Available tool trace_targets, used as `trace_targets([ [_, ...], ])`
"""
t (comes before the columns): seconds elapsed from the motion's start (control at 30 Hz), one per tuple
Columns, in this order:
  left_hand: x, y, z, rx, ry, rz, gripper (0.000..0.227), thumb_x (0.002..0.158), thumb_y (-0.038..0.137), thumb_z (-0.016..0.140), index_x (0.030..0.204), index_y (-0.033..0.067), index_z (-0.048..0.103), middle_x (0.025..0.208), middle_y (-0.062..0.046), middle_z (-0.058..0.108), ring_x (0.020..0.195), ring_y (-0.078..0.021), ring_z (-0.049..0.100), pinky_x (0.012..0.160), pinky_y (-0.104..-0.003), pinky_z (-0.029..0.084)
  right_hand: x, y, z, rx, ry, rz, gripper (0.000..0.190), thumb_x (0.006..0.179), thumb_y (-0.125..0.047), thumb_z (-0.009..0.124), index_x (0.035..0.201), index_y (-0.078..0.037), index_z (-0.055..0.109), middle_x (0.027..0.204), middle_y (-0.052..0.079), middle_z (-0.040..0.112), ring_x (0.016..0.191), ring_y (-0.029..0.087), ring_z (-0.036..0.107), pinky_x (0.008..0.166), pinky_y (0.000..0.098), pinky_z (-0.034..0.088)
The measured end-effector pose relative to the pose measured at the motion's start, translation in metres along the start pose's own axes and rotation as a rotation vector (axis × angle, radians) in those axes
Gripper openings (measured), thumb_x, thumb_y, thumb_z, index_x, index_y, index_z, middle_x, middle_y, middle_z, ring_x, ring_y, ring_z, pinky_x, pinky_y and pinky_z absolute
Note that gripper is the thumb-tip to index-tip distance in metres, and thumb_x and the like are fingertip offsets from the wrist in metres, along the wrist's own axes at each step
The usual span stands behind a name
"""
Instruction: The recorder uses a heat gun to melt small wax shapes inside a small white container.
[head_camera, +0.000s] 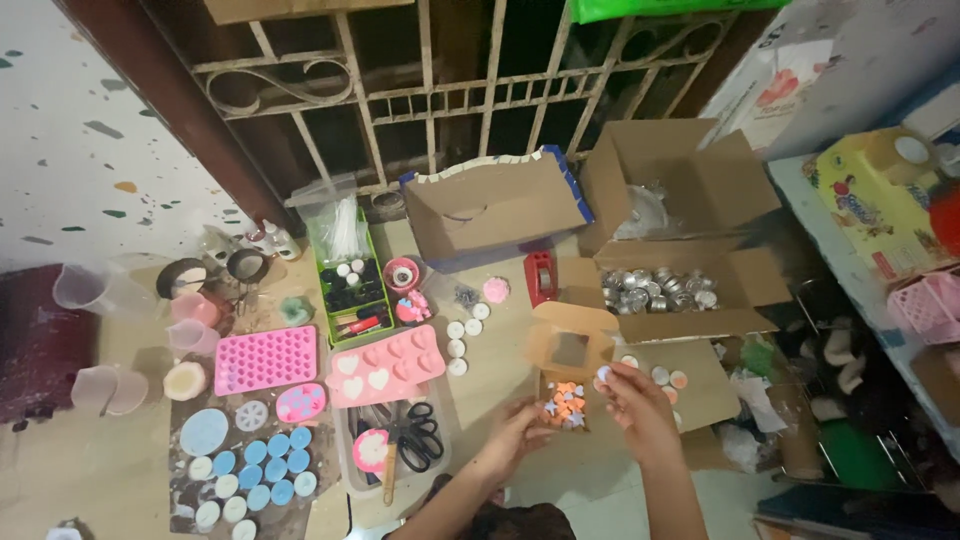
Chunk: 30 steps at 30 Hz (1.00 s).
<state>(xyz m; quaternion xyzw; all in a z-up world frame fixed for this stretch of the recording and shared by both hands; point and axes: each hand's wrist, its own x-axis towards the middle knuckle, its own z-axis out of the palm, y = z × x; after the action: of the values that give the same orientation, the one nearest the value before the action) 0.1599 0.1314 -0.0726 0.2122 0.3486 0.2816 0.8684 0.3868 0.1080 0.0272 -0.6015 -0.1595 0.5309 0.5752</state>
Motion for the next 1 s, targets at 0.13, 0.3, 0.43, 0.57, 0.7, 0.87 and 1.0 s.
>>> trace_targets([
  [0.13, -0.011, 0.015, 0.014, 0.008, 0.118, -0.050, 0.058, 0.094, 0.036, 0.067, 0.141, 0.0090, 0.047, 0.118, -0.002, 0.068, 0.097, -0.0166, 0.069, 0.091, -0.035, 0.057, 0.002, 0.004, -0.002, 0.001, 0.000, 0.004, 0.033, 0.092, -0.013, 0.069, 0.123, -0.003, 0.066, 0.107, 0.005, 0.073, 0.094, 0.014, 0.068, 0.067, 0.0263, 0.047],
  [0.3, -0.004, 0.025, 0.008, -0.067, 0.031, 0.045, 0.055, 0.094, 0.032, 0.066, 0.140, 0.0070, 0.050, 0.105, -0.004, 0.066, 0.088, -0.0138, 0.069, 0.080, -0.031, 0.057, -0.016, -0.011, 0.015, -0.104, 0.013, -0.050, 0.031, 0.091, -0.011, 0.069, 0.120, -0.005, 0.069, 0.104, 0.003, 0.074, 0.092, 0.014, 0.070, 0.072, 0.0290, 0.051],
  [0.43, -0.007, 0.051, 0.019, -0.081, 0.038, 0.106, 0.057, 0.094, 0.028, 0.069, 0.141, 0.0030, 0.049, 0.104, -0.003, 0.064, 0.085, -0.0150, 0.068, 0.078, -0.031, 0.059, -0.029, -0.030, 0.034, -0.299, 0.037, -0.170, 0.027, 0.093, -0.013, 0.071, 0.118, -0.004, 0.075, 0.097, 0.004, 0.075, 0.085, 0.013, 0.065, 0.069, 0.0276, 0.044],
  [0.57, -0.028, 0.084, 0.043, 0.001, 0.026, 0.217, 0.051, 0.095, 0.027, 0.067, 0.137, 0.0015, 0.053, 0.107, -0.004, 0.067, 0.086, -0.0147, 0.068, 0.079, -0.032, 0.059, -0.043, -0.063, 0.052, -0.565, -0.004, -0.495, 0.021, 0.091, -0.014, 0.075, 0.110, -0.005, 0.078, 0.081, -0.002, 0.069, 0.074, 0.004, 0.057, 0.065, 0.0223, 0.045],
  [0.7, -0.055, 0.118, 0.067, 0.109, -0.063, 0.371, 0.043, 0.097, 0.022, 0.062, 0.134, 0.0027, 0.057, 0.115, -0.006, 0.070, 0.098, -0.0120, 0.070, 0.082, -0.031, 0.059, -0.081, -0.112, 0.081, -0.768, -0.008, -0.656, 0.021, 0.089, -0.014, 0.077, 0.109, -0.010, 0.081, 0.063, -0.003, 0.055, 0.054, 0.003, 0.043, 0.047, 0.0233, 0.035],
  [0.87, -0.075, 0.132, 0.077, 0.067, -0.110, 0.364, 0.040, 0.099, 0.022, 0.060, 0.133, 0.0005, 0.057, 0.115, -0.007, 0.072, 0.101, -0.0137, 0.070, 0.084, -0.031, 0.059, -0.107, -0.145, 0.103, -0.673, 0.039, -0.451, 0.021, 0.085, -0.013, 0.076, 0.106, -0.008, 0.077, 0.061, -0.003, 0.057, 0.046, 0.004, 0.044, 0.040, 0.0255, 0.033],
  [1.0, -0.080, 0.135, 0.079, -0.018, -0.133, 0.330, 0.040, 0.099, 0.021, 0.059, 0.133, 0.0006, 0.057, 0.114, -0.008, 0.072, 0.100, -0.0152, 0.071, 0.084, -0.033, 0.060, -0.093, -0.142, 0.089, -0.711, -0.088, -0.687, 0.019, 0.089, -0.011, 0.076, 0.107, -0.006, 0.079, 0.065, -0.004, 0.060, 0.053, 0.001, 0.046, 0.046, 0.0211, 0.036],
])
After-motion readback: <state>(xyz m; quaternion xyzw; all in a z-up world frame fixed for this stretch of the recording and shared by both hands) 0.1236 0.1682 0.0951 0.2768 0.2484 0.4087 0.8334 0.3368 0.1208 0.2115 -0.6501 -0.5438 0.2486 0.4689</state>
